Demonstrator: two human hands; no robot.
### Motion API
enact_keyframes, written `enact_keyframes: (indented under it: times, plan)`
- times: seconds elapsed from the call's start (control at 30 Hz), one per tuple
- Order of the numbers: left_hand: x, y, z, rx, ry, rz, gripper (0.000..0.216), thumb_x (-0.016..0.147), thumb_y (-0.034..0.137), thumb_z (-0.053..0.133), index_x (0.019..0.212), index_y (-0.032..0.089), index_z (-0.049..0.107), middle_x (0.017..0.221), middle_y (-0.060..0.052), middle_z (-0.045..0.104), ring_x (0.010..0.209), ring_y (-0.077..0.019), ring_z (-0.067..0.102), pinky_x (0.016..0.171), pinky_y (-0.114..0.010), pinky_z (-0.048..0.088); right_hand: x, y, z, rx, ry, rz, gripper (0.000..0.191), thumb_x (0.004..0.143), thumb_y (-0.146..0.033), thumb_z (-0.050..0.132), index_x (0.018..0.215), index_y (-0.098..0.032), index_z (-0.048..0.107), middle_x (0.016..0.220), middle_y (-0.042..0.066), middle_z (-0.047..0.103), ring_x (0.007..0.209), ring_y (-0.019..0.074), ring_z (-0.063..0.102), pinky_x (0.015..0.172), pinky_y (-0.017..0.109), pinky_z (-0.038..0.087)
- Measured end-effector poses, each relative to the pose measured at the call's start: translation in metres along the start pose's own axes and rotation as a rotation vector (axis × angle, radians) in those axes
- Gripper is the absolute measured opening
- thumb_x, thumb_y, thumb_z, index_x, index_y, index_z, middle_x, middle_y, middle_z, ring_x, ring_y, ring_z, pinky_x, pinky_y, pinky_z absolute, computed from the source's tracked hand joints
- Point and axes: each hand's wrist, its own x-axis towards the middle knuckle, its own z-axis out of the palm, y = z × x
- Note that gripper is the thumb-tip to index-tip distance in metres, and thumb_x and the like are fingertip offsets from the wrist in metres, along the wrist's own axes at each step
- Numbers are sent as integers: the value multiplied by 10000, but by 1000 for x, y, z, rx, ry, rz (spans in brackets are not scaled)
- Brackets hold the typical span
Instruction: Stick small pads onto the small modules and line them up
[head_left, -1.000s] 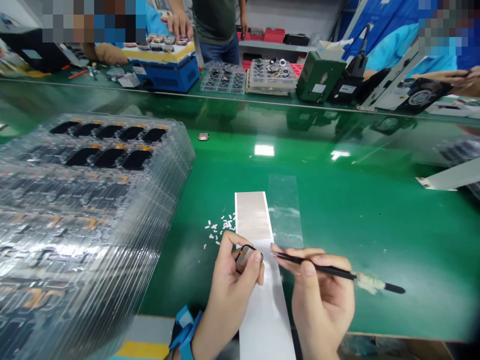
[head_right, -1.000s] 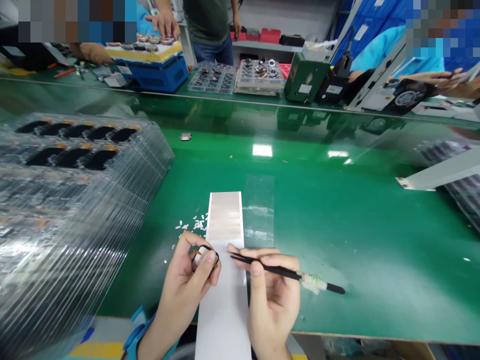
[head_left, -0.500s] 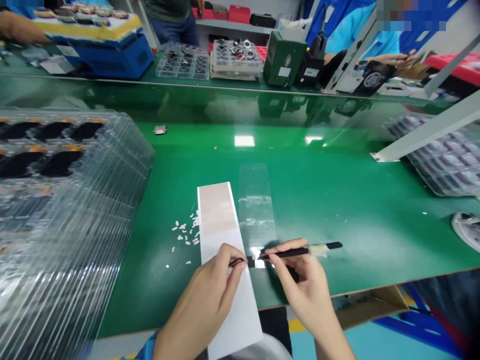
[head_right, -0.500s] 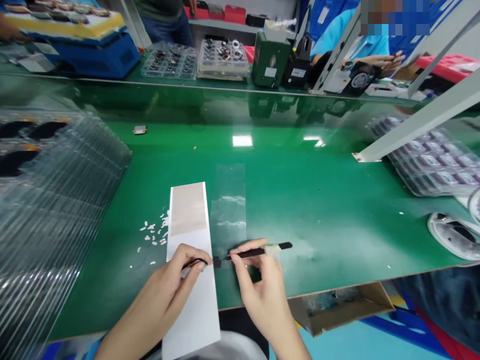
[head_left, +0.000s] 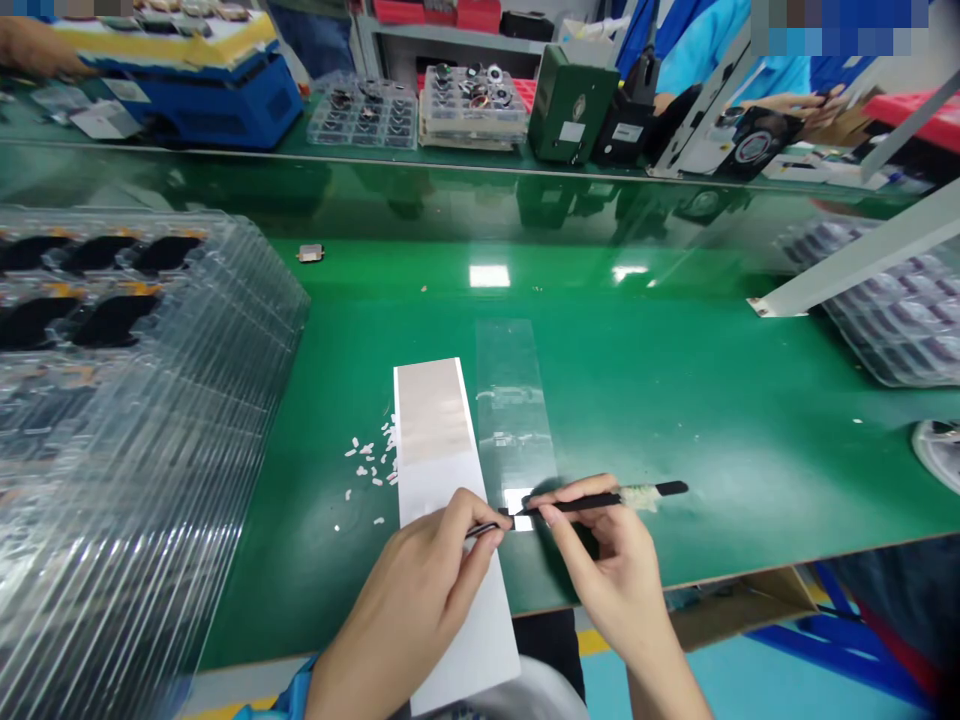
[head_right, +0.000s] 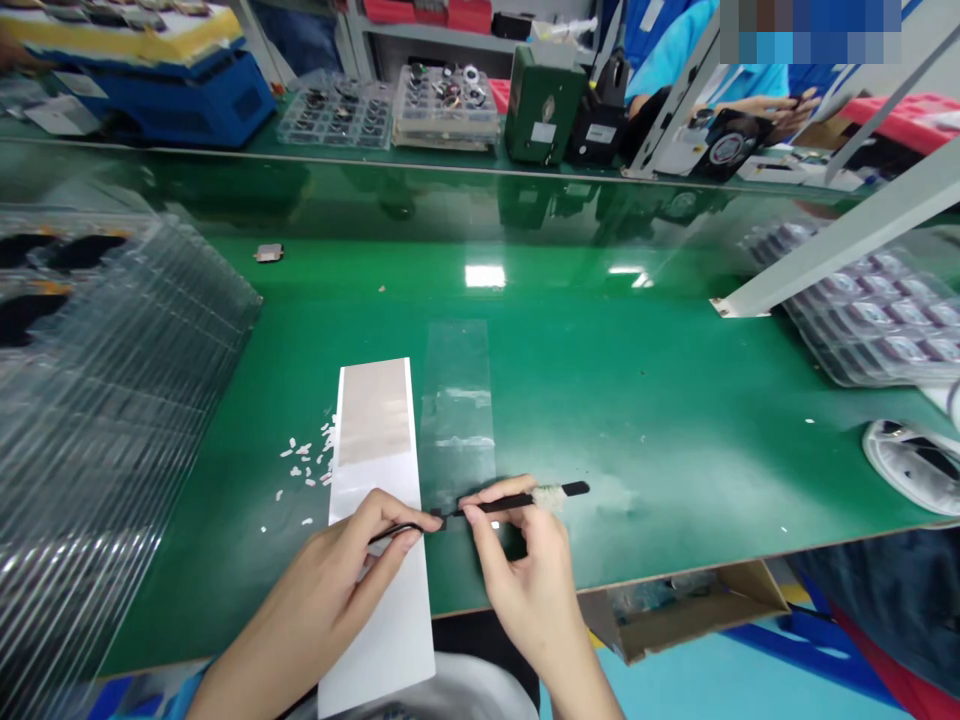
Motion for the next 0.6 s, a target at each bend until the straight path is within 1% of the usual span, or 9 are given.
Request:
enact_keyframes:
  times: [0.2, 0.3, 0.4, 0.5, 0.6]
  plan:
    - [1, -1, -1, 29, -14, -1, 156, 1052, 291, 372, 1073, 247, 520, 993, -24, 729, 843, -217, 718, 716, -317, 518, 2, -1, 0, 20, -14, 25, 35, 912, -184, 651, 882, -203, 650, 924, 45, 696, 844, 187, 754, 736, 287, 631]
    - [0, -1, -1, 24, -29, -11, 158, 1052, 282, 357, 1080, 255, 510, 1019, -18, 719, 872, -213, 713, 739, -326, 529, 0, 0, 1, -20, 3, 12, 63, 912, -184, 655, 857, -212, 638, 918, 39, 690, 853, 182, 753, 735, 273, 624]
    - [0, -1, 1, -10, -37, -35, 158, 1052, 281, 342, 1094, 253, 492, 1044, -27, 696, 914, -208, 703, 766, -333, 540, -2, 3, 3, -14, 18, 8, 67, 918, -181, 648, 887, -225, 609, 938, 29, 666, 856, 176, 751, 738, 278, 625]
    - [-1, 0, 2, -30, -43, -47, 161, 1050, 273, 337, 1103, 241, 486, 1048, -43, 673, 949, -204, 688, 800, -339, 539, -4, 5, 4, 34, 43, 28, 83, 929, -179, 634, 949, -240, 581, 975, 15, 627, 857, 161, 749, 741, 276, 628]
    - [1, 1, 1, -52, -43, -37, 167, 1046, 266, 355, 1064, 229, 517, 1019, -37, 673, 921, -188, 678, 784, -314, 528, -3, 5, 5, 130, 63, 68, 100, 944, -177, 614, 991, -252, 566, 983, 1, 615, 863, 155, 752, 760, 281, 635]
